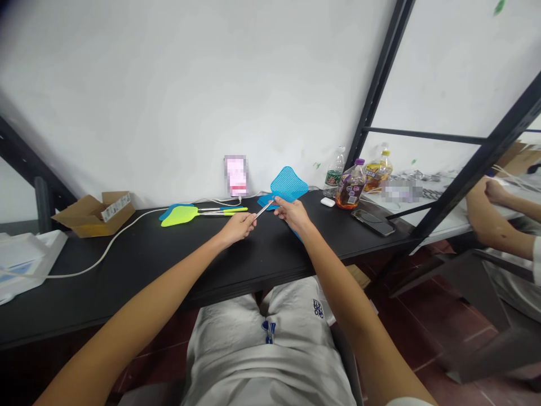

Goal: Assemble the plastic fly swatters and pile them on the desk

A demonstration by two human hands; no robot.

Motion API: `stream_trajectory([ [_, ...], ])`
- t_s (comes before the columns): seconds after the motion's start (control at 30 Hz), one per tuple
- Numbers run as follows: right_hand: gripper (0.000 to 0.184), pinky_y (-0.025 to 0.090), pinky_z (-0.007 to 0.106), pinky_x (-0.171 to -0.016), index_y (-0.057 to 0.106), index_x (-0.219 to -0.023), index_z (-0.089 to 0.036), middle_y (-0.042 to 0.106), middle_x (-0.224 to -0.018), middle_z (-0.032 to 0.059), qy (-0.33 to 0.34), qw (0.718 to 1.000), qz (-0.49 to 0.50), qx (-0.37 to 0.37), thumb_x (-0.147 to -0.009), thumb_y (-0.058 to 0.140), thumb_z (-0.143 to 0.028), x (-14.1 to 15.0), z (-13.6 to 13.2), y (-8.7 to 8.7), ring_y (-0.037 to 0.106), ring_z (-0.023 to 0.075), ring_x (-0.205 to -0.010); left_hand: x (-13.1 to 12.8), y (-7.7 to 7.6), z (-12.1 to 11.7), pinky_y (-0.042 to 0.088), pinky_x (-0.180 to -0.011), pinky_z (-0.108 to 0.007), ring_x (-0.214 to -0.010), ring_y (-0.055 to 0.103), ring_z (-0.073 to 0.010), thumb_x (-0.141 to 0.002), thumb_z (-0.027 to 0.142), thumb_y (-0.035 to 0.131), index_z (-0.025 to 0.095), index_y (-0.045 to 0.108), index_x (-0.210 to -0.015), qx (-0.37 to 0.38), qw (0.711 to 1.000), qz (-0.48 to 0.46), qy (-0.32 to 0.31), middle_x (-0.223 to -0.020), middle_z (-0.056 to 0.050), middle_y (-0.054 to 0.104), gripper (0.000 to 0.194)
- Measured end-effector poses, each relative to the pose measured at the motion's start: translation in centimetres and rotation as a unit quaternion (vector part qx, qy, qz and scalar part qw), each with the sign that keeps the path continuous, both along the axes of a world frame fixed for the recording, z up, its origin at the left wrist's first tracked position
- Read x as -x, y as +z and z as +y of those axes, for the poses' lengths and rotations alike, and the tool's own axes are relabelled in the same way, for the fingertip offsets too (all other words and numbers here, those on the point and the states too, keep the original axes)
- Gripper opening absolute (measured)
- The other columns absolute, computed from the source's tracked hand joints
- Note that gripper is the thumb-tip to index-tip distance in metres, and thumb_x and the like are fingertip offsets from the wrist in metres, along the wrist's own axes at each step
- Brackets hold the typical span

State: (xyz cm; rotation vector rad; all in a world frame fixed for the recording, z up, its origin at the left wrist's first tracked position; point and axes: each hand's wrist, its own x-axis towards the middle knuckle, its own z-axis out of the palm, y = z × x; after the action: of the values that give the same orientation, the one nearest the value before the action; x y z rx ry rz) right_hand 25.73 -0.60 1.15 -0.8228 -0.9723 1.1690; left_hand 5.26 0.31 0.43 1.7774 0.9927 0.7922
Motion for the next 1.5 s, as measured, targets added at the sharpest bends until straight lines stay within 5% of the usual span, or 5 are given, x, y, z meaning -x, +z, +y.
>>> stream_trajectory([
  [0.27,0.033,0.037,0.02,-0.041,0.072,-0.08,-0.014,0.077,-0.089,0.0096,0.027,1.0,-0.01,-0.001,-0.064,0.086,-0.038,0.2,-0.4,0.1,0.06,0.0091,-0.053,0.0,0.8,-0.7,0.018,-0.04,-0.019,-0.038,0.025,-0.0031,-0.095,0.047,0.047,0.018,0.046,-0.071,0.062,0.997,-0.027,-0.023,-0.053,0.007,0.035,0.037],
  [0.83,0.035,0.036,0.02,-0.04,0.073,-0.086,-0.014,0.076,-0.088,0.0095,0.035,0.999,-0.029,0.002,-0.067,0.084,-0.041,0.7,0.0,-0.5,0.06,0.0094,-0.053,0.3,0.2,-0.2,0.034,-0.063,-0.027,-0.064,0.054,-0.0155,-0.095,0.037,0.045,0.019,0.06,-0.067,-0.272,0.951,0.124,0.073,-0.066,-0.003,0.063,0.036],
  [1.07,0.034,0.034,0.019,-0.039,0.072,-0.083,-0.014,0.076,-0.087,0.0086,0.024,0.999,-0.041,-0.006,-0.066,0.085,-0.042,1.2,-0.1,-0.5,0.059,0.0082,-0.051,0.2,0.4,-0.6,0.036,-0.061,-0.026,-0.059,0.055,-0.0146,-0.095,0.036,0.049,0.019,0.06,-0.069,-0.266,0.954,0.112,0.079,-0.064,-0.003,0.064,0.033],
  [1.27,0.038,0.035,0.017,-0.039,0.069,-0.084,-0.015,0.067,-0.065,0.0018,0.102,0.985,-0.14,-0.013,-0.07,0.081,-0.048,3.0,-0.9,-0.6,0.06,0.0095,-0.049,-0.3,0.7,-1.5,0.038,-0.054,-0.024,-0.045,0.053,-0.0102,-0.098,0.043,0.042,0.018,0.057,-0.072,-0.226,0.972,0.06,0.035,-0.06,0.0,0.064,0.039],
  [1.5,0.047,0.034,0.019,-0.041,0.059,-0.078,-0.018,0.067,-0.067,0.0023,0.04,0.992,-0.104,-0.05,-0.071,0.075,-0.061,2.7,-0.5,-0.2,0.058,0.0105,-0.053,-0.3,0.2,-1.3,0.043,-0.062,-0.025,-0.059,0.06,-0.0134,-0.098,0.041,0.041,0.017,0.065,-0.081,-0.263,0.96,0.089,0.03,-0.069,-0.003,0.067,0.038],
])
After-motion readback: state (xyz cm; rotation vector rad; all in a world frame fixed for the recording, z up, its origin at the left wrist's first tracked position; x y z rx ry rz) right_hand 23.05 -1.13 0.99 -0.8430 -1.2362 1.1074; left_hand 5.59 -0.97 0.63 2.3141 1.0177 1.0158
